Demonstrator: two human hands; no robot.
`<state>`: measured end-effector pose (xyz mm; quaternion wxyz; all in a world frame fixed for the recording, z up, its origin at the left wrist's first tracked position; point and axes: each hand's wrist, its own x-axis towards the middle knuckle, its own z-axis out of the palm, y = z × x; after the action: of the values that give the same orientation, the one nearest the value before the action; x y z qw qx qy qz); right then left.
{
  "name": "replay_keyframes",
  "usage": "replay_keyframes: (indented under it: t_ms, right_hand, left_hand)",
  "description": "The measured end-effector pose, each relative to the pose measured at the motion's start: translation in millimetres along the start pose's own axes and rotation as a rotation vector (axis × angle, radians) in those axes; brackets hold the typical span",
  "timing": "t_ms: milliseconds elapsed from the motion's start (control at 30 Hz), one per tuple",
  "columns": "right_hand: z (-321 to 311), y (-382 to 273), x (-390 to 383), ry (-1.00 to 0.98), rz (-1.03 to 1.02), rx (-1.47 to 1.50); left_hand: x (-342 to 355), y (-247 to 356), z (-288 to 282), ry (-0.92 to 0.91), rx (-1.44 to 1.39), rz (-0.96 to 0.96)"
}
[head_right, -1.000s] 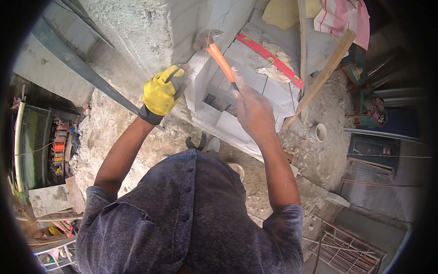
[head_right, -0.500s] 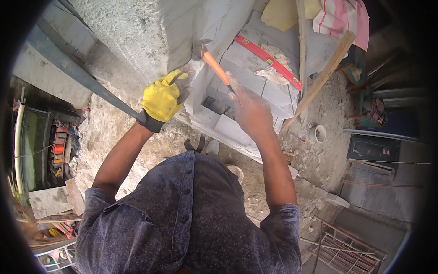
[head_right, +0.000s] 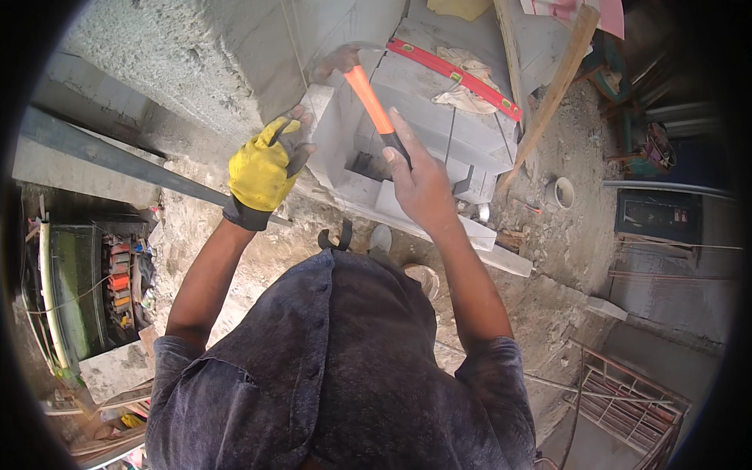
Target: The person scoops mortar from a bucket with a trowel and applies it to the edges of a white brick. They place the brick into a wall, tap it with a hammer to align it, and repeat the process with additional bricks. The person uses a level to check alignment and continues building the wall section.
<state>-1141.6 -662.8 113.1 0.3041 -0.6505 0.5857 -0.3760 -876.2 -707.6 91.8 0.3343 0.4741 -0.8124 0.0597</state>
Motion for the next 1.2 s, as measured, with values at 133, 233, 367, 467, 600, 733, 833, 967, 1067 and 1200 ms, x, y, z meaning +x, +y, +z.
replay_keyframes:
  t_ms: [133,233,367,467,600,733,833,967,1067,1200]
  right_hand:
    - [56.8,18.0,-41.9,0.192,0.521,0.682]
    - [80.6,28.9,-61.8,0.146,0.847,0.928]
    - [109.0,33.0,-72.4,0.158,0.962,1.083]
    - [124.1,28.1,-68.9,0.083,0.881,1.077]
    - [126.0,38.1,-67.7,-0.037,0.767,1.034]
    - [114.5,27.5,-68.4,0.038,0.792,1.090]
    - [123.1,20.3,-65.3,0.015,0.818,1.066]
    - [127.7,19.5,-64.4,-0.026,0.803,1.121]
    - [123.2,19.7,-66.3,0.021,0.766,1.116]
    - [127.9,8.8,-68.8,0.050,0.791,1.079]
  left_hand:
    - [4.1,-0.2,-0.3,-0.034,-0.042,0.014]
    - [3.3,-5.5,0.2,-0.034,-0.034,0.053]
    - [5.1,-5.7,2.0,-0.071,-0.067,0.057]
    - [9.9,-1.4,-0.6,-0.070,-0.039,0.118]
    - [10.2,-0.8,-0.7,-0.095,-0.037,0.100]
    - [5.9,-10.4,9.0,-0.053,-0.114,0.114]
    - [9.9,-4.1,7.8,-0.047,-0.019,0.125]
    - [11.7,-1.4,2.1,-0.051,-0.003,0.106]
    - [12.0,-3.4,3.5,-0.046,-0.026,0.111]
    - [11.7,-6.0,5.0,-0.024,-0.015,0.175]
